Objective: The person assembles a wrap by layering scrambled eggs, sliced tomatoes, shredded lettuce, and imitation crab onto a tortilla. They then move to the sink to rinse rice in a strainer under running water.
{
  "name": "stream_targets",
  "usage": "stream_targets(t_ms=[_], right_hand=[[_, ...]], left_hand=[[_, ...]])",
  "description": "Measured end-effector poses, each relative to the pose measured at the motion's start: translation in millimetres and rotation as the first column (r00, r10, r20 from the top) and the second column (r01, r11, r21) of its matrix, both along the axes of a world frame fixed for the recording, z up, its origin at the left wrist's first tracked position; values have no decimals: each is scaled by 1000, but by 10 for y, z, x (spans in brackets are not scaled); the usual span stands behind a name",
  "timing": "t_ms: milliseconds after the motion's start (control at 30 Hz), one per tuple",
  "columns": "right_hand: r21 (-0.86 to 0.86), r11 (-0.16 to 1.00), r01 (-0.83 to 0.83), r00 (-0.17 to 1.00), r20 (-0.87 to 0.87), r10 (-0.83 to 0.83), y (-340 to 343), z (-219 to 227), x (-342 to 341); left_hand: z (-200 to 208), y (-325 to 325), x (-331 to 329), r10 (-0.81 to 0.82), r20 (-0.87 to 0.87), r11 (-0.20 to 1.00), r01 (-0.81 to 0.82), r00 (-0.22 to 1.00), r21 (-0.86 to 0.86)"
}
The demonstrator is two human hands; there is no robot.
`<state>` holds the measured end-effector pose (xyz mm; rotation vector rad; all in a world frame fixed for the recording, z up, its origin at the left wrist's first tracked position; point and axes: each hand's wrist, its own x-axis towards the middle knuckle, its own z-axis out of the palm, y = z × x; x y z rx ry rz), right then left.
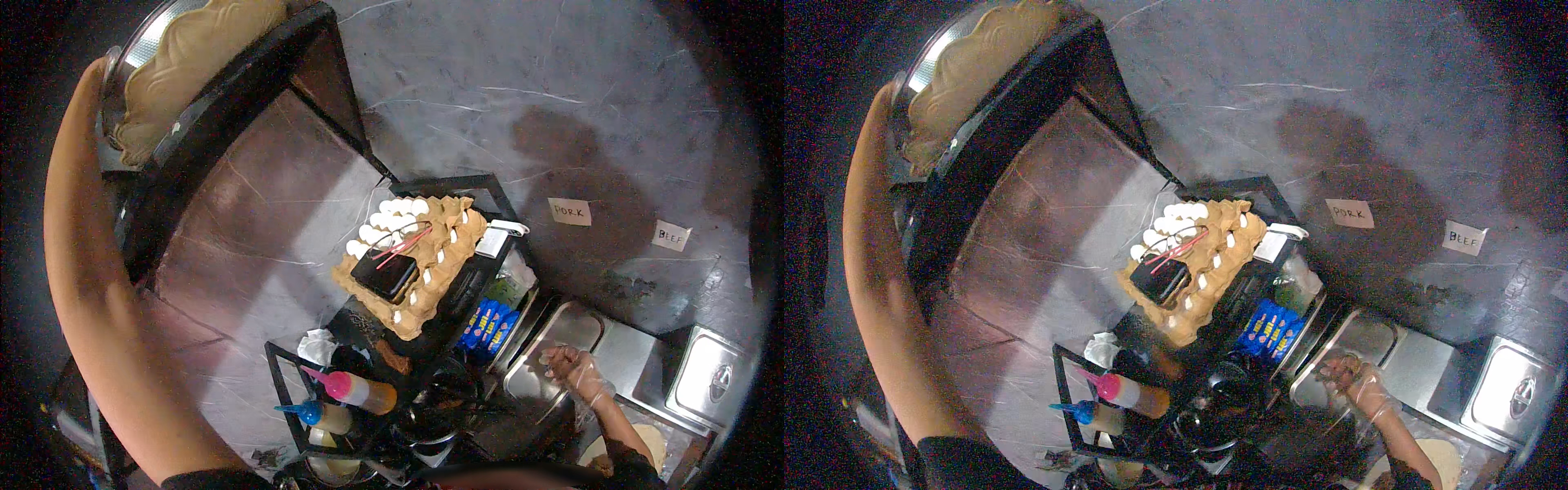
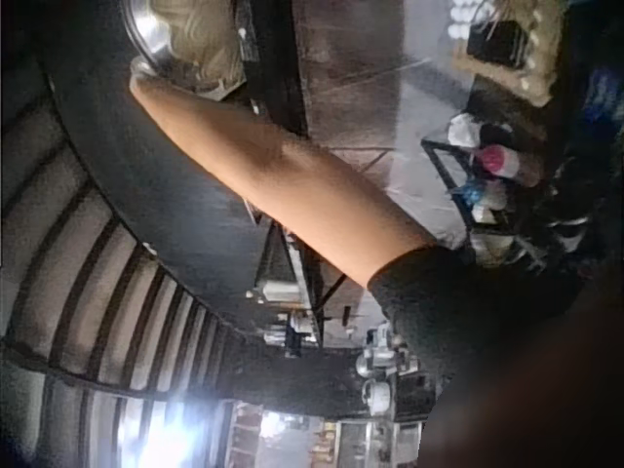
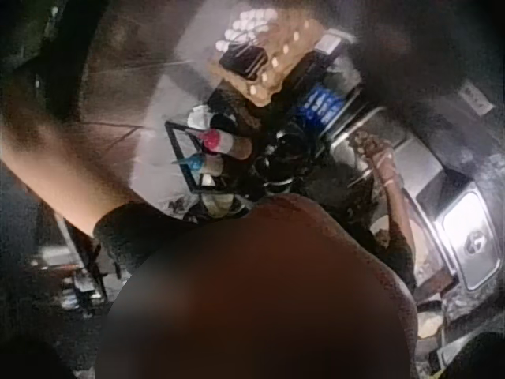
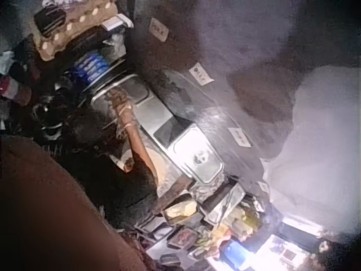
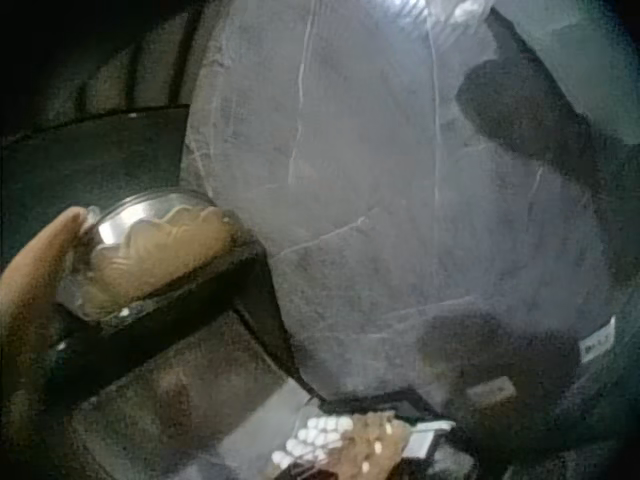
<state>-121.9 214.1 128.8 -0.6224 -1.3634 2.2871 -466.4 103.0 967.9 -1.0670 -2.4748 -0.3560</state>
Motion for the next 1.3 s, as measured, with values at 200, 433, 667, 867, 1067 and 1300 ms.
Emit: stream_targets(t_ms=[200, 433, 667, 867, 1067, 1300], right_hand=[[66, 998, 2, 999, 34, -4, 57, 38, -70], [101, 994, 38, 997, 60, -45, 78, 9, -106], [77, 996, 45, 998, -35, -43, 53, 153, -141], [3, 1000, 31, 999, 8, -31, 84, 61, -97], [79, 996, 30, 993, 114, -39, 111, 78, -82], [52, 997, 60, 998, 20, -62, 71, 83, -97]], left_hand=[[-25, 109, 68, 5, 11, 1000, -5, 1000, 21], [-57, 177, 118, -3, 25, 1000, 3, 1000, 28], [-102, 171, 175, -3, 46, 999, 1, 999, 38], [-134, 167, 193, -13, 60, 999, 10, 998, 41], [-111, 123, 248, -45, 70, 998, 41, 997, 54], [-172, 46, 304, -65, 93, 996, 59, 994, 59]])
